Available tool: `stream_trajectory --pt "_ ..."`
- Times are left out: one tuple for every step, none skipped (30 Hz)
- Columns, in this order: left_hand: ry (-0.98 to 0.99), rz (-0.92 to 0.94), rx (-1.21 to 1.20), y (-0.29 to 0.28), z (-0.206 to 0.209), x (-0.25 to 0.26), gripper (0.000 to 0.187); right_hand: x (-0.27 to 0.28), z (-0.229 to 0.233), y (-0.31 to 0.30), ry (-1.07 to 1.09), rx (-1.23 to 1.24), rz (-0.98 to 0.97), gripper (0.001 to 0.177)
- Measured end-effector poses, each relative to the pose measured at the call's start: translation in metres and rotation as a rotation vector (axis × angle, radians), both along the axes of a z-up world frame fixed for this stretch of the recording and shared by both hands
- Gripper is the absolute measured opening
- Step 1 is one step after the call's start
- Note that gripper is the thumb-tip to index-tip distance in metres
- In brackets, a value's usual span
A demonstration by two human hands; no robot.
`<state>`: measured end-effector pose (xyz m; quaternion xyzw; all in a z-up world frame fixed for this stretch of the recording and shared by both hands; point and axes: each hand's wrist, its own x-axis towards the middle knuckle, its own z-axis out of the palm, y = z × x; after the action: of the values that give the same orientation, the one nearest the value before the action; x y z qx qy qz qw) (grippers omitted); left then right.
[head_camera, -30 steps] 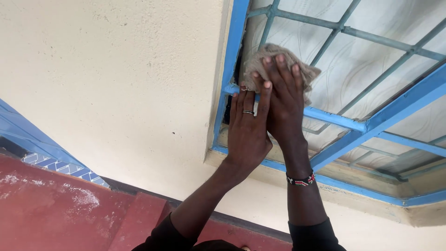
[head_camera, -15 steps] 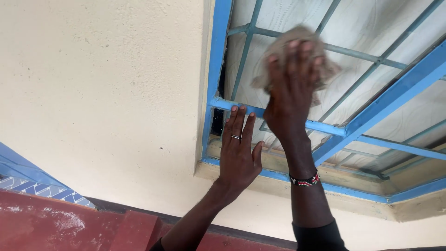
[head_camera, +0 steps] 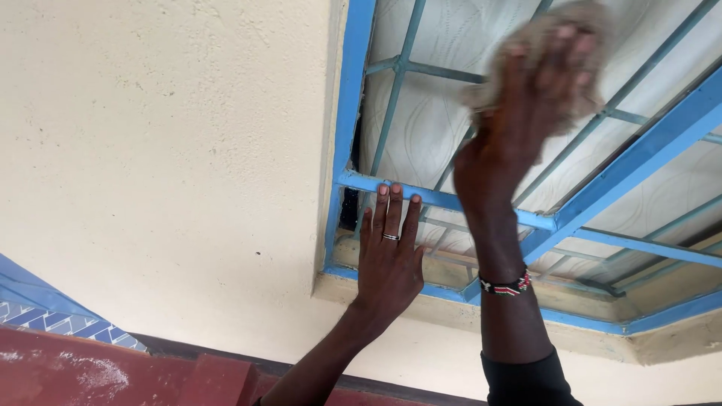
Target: Cleaning the blue window frame and metal bars with a cloth.
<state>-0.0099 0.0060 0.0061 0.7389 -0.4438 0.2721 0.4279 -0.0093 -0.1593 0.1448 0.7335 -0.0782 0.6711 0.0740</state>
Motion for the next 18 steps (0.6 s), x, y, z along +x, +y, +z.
stream_trajectory --pt "-0.018 0.036 0.033 0.0 -0.002 0.003 0.091 0.007 -0.006 0.015 0.225 -0.123 0.046 0.065" --pt "-0.036 0.072 0.066 0.0 -0.003 0.004 0.09 0.014 -0.011 0.03 0.445 -0.252 0.097 0.068" --pt "-0.045 0.066 0.058 -0.002 -0.013 0.009 0.09 0.011 -0.02 0.033 0.437 -0.259 0.088 0.068" --pt "-0.049 0.05 0.07 -0.003 -0.023 0.013 0.087 0.009 -0.028 0.036 0.604 -0.334 0.252 0.063" --pt "-0.058 0.039 0.082 -0.004 -0.032 0.02 0.085 0.009 -0.035 0.04 0.763 -0.412 0.423 0.058" --pt "-0.072 0.038 0.074 -0.002 -0.023 0.019 0.085 -0.001 -0.027 0.036 0.752 -0.421 0.415 0.058" --pt "-0.074 0.036 0.074 0.003 -0.016 0.017 0.084 -0.011 -0.023 0.035 0.787 -0.401 0.369 0.061" --pt "-0.076 0.034 0.074 0.008 -0.01 0.016 0.084 -0.02 -0.019 0.034 0.82 -0.379 0.323 0.066" --pt "-0.08 0.044 0.072 0.01 -0.007 0.015 0.084 -0.028 -0.016 0.021 0.815 -0.386 0.33 0.066" --pt "-0.065 0.022 0.078 0.012 -0.005 0.015 0.085 -0.036 -0.013 0.007 0.704 -0.371 0.25 0.061" --pt "-0.046 0.001 0.082 0.013 -0.003 0.013 0.086 -0.044 -0.011 -0.007 0.596 -0.356 0.174 0.056" --pt "-0.044 0.013 0.079 0.013 -0.003 0.014 0.086 -0.05 -0.001 -0.013 0.596 -0.363 0.184 0.056" --pt "-0.046 -0.001 0.057 0.012 -0.004 0.013 0.085 -0.059 0.007 -0.019 0.422 -0.243 0.165 0.047" --pt "-0.049 -0.014 0.035 0.011 -0.005 0.011 0.085 -0.067 0.014 -0.026 0.248 -0.123 0.145 0.04" --pt "-0.046 -0.014 0.038 0.01 -0.004 0.009 0.085 -0.062 0.021 -0.021 0.25 -0.12 0.146 0.04" --pt "-0.039 0.012 0.028 0.009 -0.003 0.006 0.085 -0.058 0.027 -0.016 0.133 -0.059 0.149 0.044" --pt "-0.038 0.028 0.019 0.007 -0.001 0.004 0.085 -0.056 0.034 -0.013 0.009 -0.002 0.145 0.049" --pt "-0.04 0.019 0.023 0.006 0.0 0.006 0.085 -0.04 0.027 -0.01 0.007 0.002 0.136 0.049"
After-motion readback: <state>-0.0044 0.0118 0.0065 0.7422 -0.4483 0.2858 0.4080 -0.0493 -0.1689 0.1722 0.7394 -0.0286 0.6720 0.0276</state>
